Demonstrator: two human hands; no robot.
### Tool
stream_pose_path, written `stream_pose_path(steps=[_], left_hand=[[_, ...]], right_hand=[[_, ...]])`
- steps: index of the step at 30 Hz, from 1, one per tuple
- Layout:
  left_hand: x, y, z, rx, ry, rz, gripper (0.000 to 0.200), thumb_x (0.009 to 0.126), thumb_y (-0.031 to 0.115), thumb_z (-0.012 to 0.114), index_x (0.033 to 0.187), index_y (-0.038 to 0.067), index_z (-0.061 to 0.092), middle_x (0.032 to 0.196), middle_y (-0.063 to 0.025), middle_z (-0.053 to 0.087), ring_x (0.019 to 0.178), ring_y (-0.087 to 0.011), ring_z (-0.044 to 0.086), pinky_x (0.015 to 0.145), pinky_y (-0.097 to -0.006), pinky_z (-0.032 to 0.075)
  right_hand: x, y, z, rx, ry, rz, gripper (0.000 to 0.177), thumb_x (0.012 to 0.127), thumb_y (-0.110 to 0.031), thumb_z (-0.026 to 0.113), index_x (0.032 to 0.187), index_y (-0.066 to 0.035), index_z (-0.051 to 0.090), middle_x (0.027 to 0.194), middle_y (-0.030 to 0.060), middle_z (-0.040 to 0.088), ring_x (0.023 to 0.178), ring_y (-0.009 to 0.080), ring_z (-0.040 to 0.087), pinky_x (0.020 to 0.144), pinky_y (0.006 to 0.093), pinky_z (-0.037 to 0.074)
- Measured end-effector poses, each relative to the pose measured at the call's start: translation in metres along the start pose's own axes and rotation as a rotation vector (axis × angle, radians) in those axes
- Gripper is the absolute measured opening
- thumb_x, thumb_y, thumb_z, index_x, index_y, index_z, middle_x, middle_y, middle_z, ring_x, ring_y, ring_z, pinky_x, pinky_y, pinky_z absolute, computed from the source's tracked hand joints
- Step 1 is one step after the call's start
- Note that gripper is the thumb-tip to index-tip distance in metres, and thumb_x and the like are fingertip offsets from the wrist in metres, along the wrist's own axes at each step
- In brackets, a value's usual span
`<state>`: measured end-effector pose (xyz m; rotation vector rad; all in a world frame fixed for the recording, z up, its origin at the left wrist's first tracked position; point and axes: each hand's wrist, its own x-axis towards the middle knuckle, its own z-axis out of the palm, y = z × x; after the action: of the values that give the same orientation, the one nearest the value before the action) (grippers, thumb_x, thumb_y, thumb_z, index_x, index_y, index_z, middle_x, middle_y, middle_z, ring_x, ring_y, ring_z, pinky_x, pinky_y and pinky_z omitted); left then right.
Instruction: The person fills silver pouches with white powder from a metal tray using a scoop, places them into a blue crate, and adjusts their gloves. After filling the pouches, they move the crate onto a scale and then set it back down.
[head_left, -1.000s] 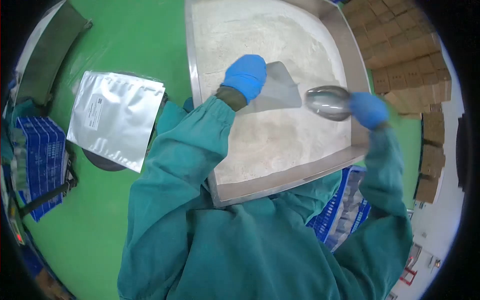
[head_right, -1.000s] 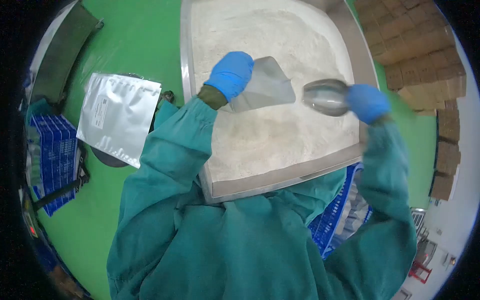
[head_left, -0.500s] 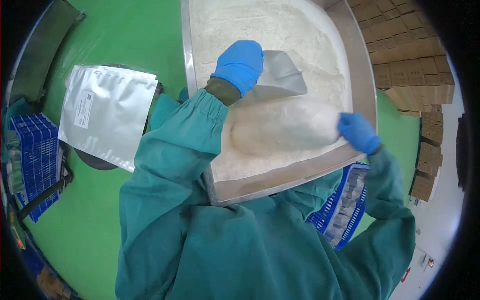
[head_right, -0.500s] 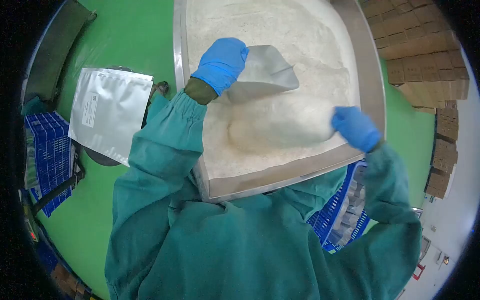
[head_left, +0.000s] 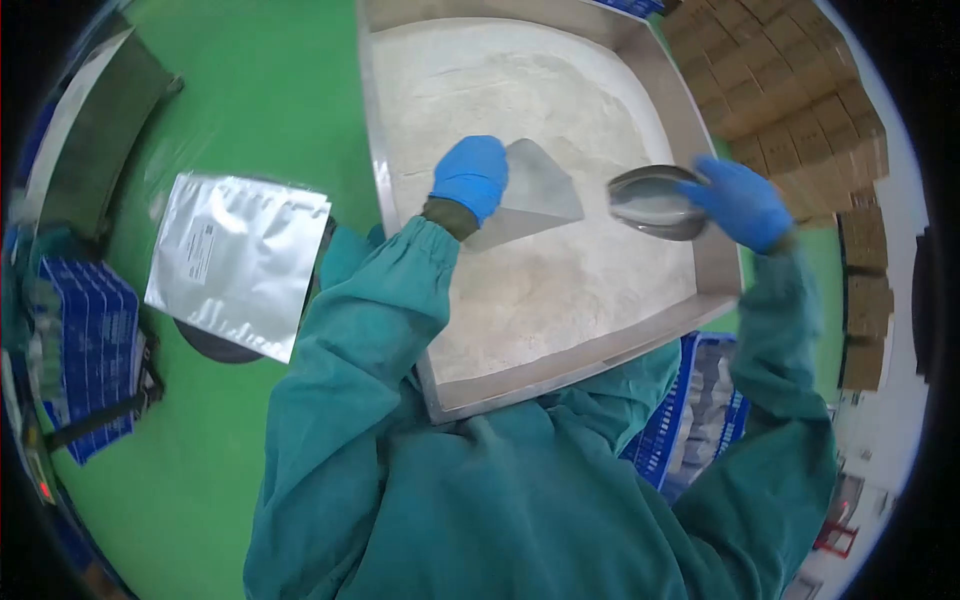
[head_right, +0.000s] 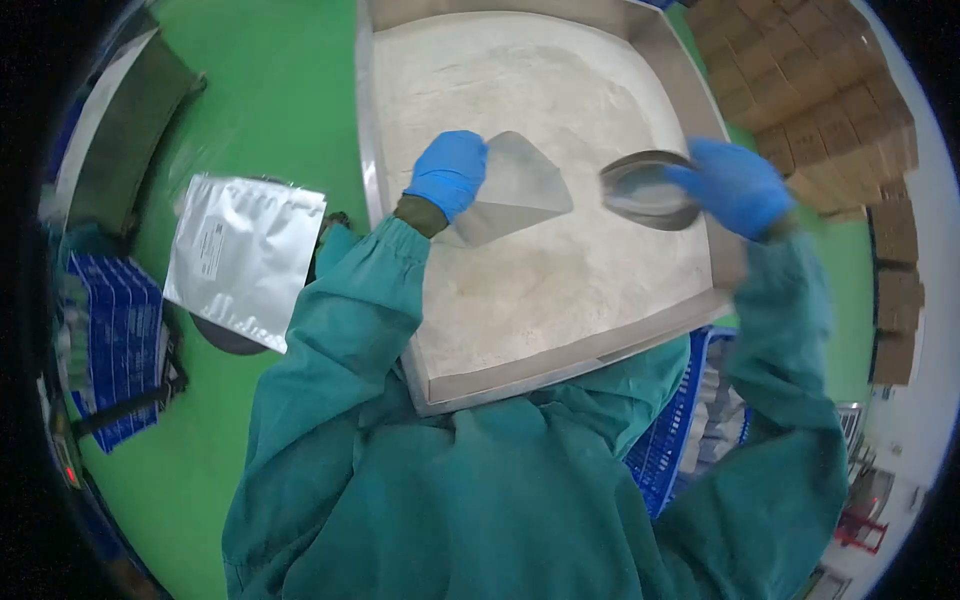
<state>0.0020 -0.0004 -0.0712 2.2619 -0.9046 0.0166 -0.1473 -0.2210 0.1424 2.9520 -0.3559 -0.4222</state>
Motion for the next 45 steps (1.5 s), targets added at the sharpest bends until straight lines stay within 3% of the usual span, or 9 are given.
stream_pose_path(steps=[6, 8, 10, 28, 29, 30, 31, 39, 45], left_hand=[[-0.039, 0.042, -0.021, 0.299, -0.414, -0.097, 0.025, 0.078, 0.027, 0.054, 0.077, 0.004, 0.063, 0.079, -0.0169, 0.062, 0.076, -0.0332, 0.059, 0.066, -0.0422, 0.045], [0.01, -0.033, -0.067, 0.055, -0.523, 0.764, 0.029, 0.078, 0.03, 0.054, 0.075, 0.003, 0.063, 0.074, -0.0154, 0.063, 0.066, -0.0325, 0.059, 0.058, -0.0388, 0.046], [0.017, 0.05, -0.142, 0.181, -0.68, 0.232, 0.029, 0.082, 0.022, 0.046, 0.068, 0.002, 0.062, 0.054, -0.0107, 0.058, 0.041, -0.0198, 0.05, 0.043, -0.0311, 0.043], [-0.147, 0.212, -0.118, 0.022, -0.306, 0.935, 0.019, 0.077, 0.012, 0.049, 0.06, 0.006, 0.054, 0.039, -0.0061, 0.046, 0.035, -0.0214, 0.05, 0.038, -0.0319, 0.039], [-0.115, 0.183, -0.107, 0.051, -0.535, 0.383, 0.015, 0.077, 0.009, 0.048, 0.065, 0.005, 0.055, 0.038, -0.0062, 0.046, 0.033, -0.0217, 0.047, 0.037, -0.0327, 0.037], [-0.115, 0.216, -0.113, 0.262, -0.113, 0.952, 0.014, 0.079, 0.008, 0.048, 0.068, 0.003, 0.056, 0.038, -0.0057, 0.044, 0.031, -0.0191, 0.043, 0.036, -0.0336, 0.034], [-0.107, 0.224, -0.111, -0.263, -0.42, 0.146, 0.017, 0.079, 0.011, 0.05, 0.066, 0.002, 0.055, 0.039, -0.0037, 0.039, 0.033, -0.0149, 0.039, 0.036, -0.0326, 0.032], [-0.076, 0.226, -0.098, -0.285, -0.274, 0.186, 0.038, 0.083, 0.029, 0.052, 0.055, 0.005, 0.046, 0.039, -0.0034, 0.039, 0.034, -0.0117, 0.038, 0.035, -0.0265, 0.029], [-0.065, 0.344, -0.116, -0.218, -0.535, 0.226, 0.038, 0.084, 0.028, 0.052, 0.057, 0.003, 0.046, 0.041, -0.003, 0.04, 0.034, -0.0113, 0.038, 0.034, -0.0255, 0.03]], right_hand=[[0.104, -0.054, 0.187, 0.592, -0.052, 0.091, 0.052, 0.076, -0.051, 0.05, 0.08, -0.002, 0.065, 0.076, 0.0175, 0.063, 0.075, 0.0327, 0.06, 0.072, 0.0402, 0.046], [0.115, -0.011, 0.172, 0.57, 0.023, -0.208, 0.04, 0.078, -0.041, 0.049, 0.077, -0.006, 0.067, 0.061, 0.0119, 0.062, 0.059, 0.0263, 0.059, 0.064, 0.0354, 0.047], [0.035, -0.018, 0.063, 0.695, 0.031, -0.114, 0.033, 0.076, -0.03, 0.048, 0.06, -0.007, 0.065, 0.049, 0.0083, 0.056, 0.048, 0.0148, 0.052, 0.047, 0.0272, 0.04], [-0.222, 0.036, 0.142, 0.979, 0.534, -0.075, 0.048, 0.081, -0.039, 0.045, 0.05, -0.007, 0.063, 0.053, 0.0048, 0.06, 0.059, 0.0236, 0.057, 0.065, 0.0322, 0.046], [-0.252, 0.038, 0.13, 1.157, 0.545, 0.128, 0.046, 0.081, -0.042, 0.047, 0.059, -0.004, 0.064, 0.061, 0.0091, 0.061, 0.063, 0.0243, 0.058, 0.066, 0.0341, 0.046], [-0.287, 0.043, 0.121, 1.325, 0.543, 0.341, 0.047, 0.081, -0.044, 0.049, 0.068, -0.001, 0.064, 0.068, 0.0134, 0.063, 0.067, 0.025, 0.059, 0.067, 0.0359, 0.045], [-0.313, 0.056, 0.141, 1.32, 0.607, 0.427, 0.051, 0.081, -0.048, 0.048, 0.075, 0.0, 0.063, 0.075, 0.0149, 0.062, 0.071, 0.025, 0.059, 0.068, 0.0358, 0.045], [-0.555, 0.09, 0.307, 1.421, 0.861, 1.393, 0.033, 0.079, -0.031, 0.061, 0.086, 0.001, 0.062, 0.076, 0.0083, 0.061, 0.07, 0.0141, 0.056, 0.064, 0.0288, 0.046], [-0.476, 0.072, 0.123, 0.805, 0.804, 0.376, 0.038, 0.07, -0.026, 0.071, 0.1, -0.007, 0.061, 0.123, 0.0158, 0.044, 0.11, 0.0298, 0.044, 0.089, 0.0377, 0.039]])
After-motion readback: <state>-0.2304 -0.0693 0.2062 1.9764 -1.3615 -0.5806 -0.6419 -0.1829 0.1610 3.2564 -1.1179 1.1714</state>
